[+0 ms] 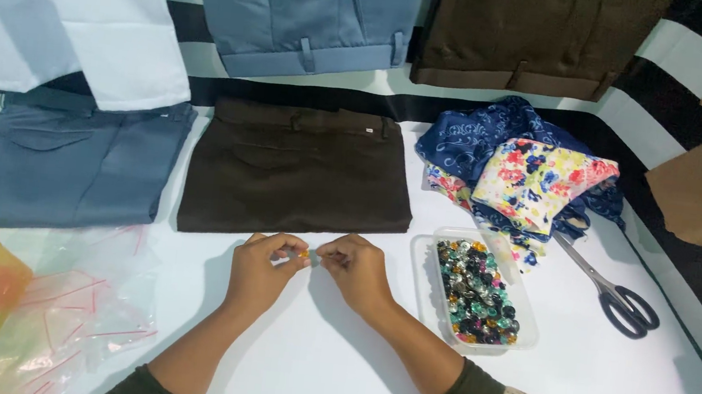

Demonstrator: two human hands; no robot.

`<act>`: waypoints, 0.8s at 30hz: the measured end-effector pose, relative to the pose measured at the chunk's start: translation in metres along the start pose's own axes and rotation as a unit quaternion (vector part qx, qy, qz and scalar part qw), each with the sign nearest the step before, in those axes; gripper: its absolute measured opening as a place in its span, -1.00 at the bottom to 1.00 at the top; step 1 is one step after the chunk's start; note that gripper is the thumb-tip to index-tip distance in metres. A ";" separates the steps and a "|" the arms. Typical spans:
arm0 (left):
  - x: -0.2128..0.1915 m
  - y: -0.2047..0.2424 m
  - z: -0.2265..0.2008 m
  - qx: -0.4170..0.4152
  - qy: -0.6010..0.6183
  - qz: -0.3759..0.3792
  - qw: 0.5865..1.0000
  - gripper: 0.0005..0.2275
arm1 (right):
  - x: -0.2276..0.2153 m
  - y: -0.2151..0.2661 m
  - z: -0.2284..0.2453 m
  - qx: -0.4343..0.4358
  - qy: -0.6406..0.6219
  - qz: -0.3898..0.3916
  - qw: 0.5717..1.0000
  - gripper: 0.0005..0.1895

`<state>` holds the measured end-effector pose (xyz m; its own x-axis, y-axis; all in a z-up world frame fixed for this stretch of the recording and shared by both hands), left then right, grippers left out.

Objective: Sorting small buttons from a tray and placing them into small plastic bags on a work surface.

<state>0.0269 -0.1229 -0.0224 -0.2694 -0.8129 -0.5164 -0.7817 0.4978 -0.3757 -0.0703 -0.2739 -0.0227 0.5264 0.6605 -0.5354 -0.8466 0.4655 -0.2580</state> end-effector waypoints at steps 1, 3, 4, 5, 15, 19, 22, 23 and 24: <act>0.002 -0.002 0.003 -0.002 0.000 -0.002 1.000 -0.83 | 0.006 -0.003 -0.002 -0.001 0.000 0.002 1.000 -0.82; 0.008 -0.004 0.011 -0.008 -0.037 0.015 0.999 -0.79 | 0.016 -0.007 -0.007 -0.016 0.002 0.000 1.000 -0.83; 0.006 -0.003 0.009 -0.010 -0.037 0.015 0.999 -0.79 | 0.018 -0.006 -0.007 -0.015 0.001 0.002 1.000 -0.83; 0.004 -0.002 0.007 -0.017 -0.059 0.020 0.998 -0.79 | 0.018 -0.006 -0.007 -0.014 0.002 -0.003 1.000 -0.80; -0.004 0.002 -0.010 -0.024 -0.132 0.049 0.990 -0.80 | 0.016 -0.001 -0.007 -0.003 -0.015 0.008 1.000 -0.77; -0.005 0.003 -0.012 -0.019 -0.147 0.057 0.987 -0.77 | 0.018 0.001 -0.004 -0.005 -0.010 0.000 1.000 -0.75; -0.002 0.003 -0.007 -0.020 -0.151 0.064 0.986 -0.75 | 0.020 0.004 -0.001 -0.022 -0.011 -0.002 1.000 -0.69; 0.000 0.003 -0.004 -0.017 -0.150 0.060 0.987 -0.73 | 0.020 0.005 0.000 -0.023 -0.020 -0.004 1.000 -0.67; 0.001 0.002 -0.001 -0.013 -0.150 0.056 0.987 -0.71 | 0.020 0.005 0.001 -0.024 -0.028 -0.007 0.999 -0.65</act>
<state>0.0242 -0.1230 -0.0236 -0.1785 -0.6253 -0.7597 -0.7722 0.5675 -0.2858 -0.0645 -0.2582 -0.0340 0.5410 0.6870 -0.4852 -0.8410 0.4472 -0.3046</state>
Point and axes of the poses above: each hand's wrist, its own y-axis away from the middle knuckle, its own x-axis out of the palm, z = x × y, the point moved 5 cm from there along -y, towards the middle knuckle, and after that the axes turned 1 degree about -z, right-handed, at the moved point
